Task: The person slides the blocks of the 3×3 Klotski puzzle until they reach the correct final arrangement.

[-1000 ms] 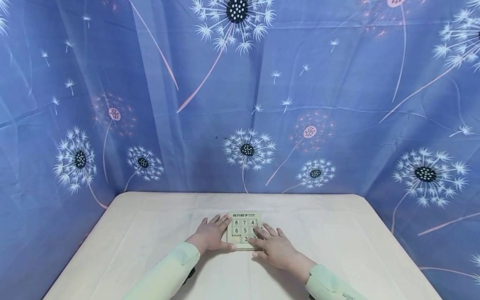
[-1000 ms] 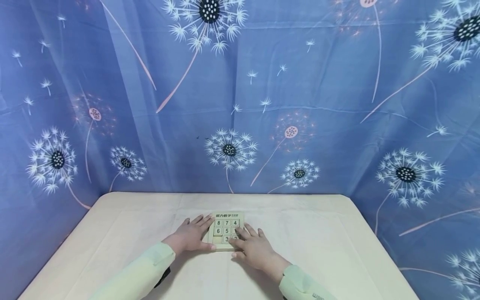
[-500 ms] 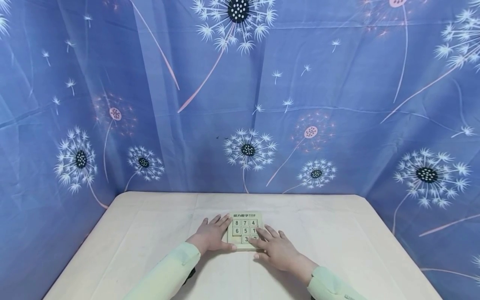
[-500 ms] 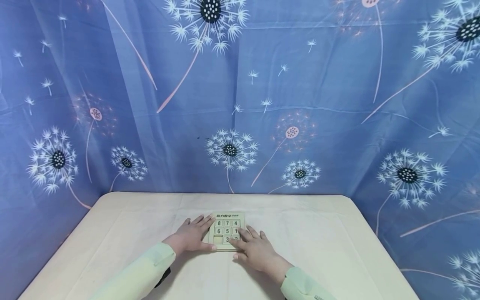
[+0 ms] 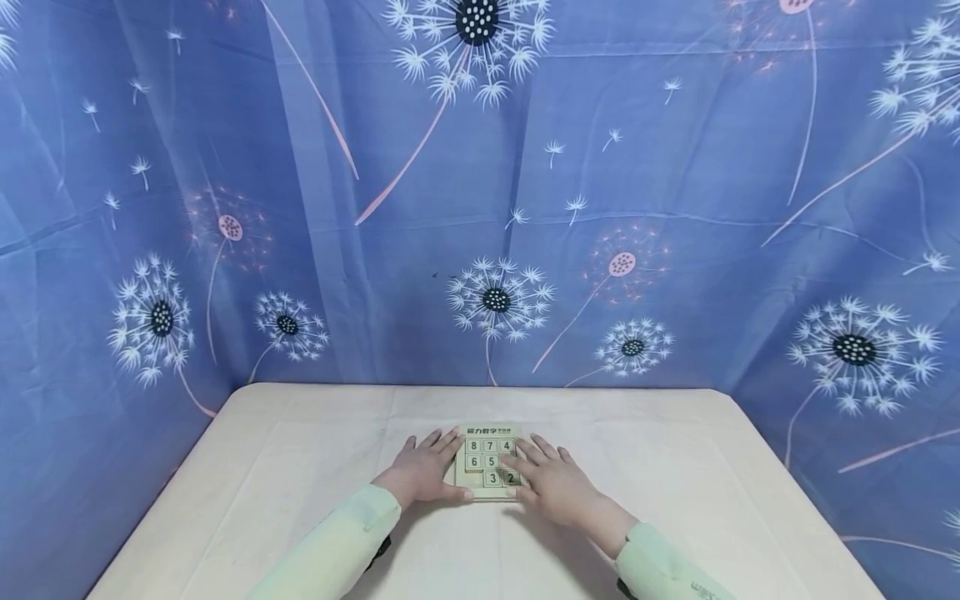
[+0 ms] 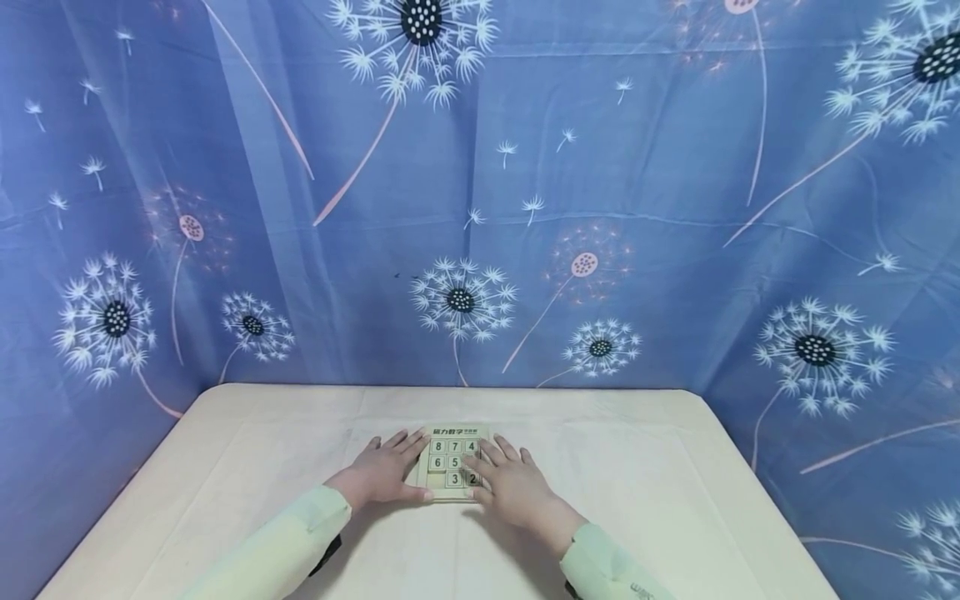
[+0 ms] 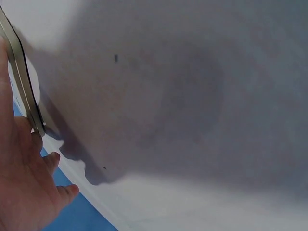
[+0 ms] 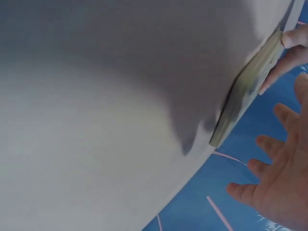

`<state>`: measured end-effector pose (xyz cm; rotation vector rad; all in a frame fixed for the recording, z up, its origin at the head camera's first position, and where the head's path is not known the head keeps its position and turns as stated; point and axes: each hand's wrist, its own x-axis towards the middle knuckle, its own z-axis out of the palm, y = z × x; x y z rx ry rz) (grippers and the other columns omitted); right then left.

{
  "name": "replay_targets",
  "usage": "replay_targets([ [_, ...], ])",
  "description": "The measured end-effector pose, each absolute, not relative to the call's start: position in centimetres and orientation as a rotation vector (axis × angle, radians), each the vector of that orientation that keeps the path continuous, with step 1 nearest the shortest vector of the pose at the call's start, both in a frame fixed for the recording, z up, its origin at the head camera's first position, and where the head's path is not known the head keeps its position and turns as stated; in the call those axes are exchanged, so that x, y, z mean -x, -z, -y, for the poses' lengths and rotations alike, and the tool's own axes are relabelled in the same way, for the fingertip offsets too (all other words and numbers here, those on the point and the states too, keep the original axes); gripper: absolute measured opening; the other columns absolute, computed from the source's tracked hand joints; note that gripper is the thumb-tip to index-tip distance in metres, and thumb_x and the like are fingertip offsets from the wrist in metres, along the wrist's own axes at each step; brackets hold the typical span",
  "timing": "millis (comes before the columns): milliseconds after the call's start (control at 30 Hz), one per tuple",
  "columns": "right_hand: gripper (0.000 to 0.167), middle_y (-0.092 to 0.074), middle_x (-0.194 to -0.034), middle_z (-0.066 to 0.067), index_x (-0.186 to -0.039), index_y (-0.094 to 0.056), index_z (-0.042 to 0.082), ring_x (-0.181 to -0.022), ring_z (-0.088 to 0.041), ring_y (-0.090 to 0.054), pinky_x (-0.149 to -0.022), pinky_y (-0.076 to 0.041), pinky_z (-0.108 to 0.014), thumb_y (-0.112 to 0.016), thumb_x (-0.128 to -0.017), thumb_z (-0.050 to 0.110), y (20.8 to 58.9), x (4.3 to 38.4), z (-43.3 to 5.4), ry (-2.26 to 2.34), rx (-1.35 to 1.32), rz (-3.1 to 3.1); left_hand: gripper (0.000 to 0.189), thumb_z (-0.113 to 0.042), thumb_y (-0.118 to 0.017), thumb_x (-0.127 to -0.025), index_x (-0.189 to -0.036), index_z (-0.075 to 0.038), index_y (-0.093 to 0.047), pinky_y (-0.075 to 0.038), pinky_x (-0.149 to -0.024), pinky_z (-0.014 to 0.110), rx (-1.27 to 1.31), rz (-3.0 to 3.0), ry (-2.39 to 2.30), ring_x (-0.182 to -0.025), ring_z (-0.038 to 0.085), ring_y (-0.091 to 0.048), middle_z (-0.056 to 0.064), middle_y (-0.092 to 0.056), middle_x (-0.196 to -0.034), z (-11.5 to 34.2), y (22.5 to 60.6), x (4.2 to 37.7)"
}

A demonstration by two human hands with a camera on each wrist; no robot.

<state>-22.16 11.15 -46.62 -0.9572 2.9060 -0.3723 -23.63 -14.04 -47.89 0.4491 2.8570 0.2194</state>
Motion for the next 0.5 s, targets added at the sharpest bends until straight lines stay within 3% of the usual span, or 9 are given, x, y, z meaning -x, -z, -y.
replay_targets([
  [500,0.055,-0.041,-0.161,-0.023,-0.151,-0.052,0.015,-0.151,-0.050,-0.034,-0.115,-0.031,-0.077,-0.056,-0.103,0.043,46.4,22.6,-10.0,0.457,0.917,-2.904,0.098,-0.072,-0.065,-0.086,-0.161,-0.018,-0.034,-0.028,-0.127,0.060,-0.444,-2.859,-0.205,-0.158,0.028,-0.030,-0.001,-0.030,-0.171,14.0,48.1,23.8],
])
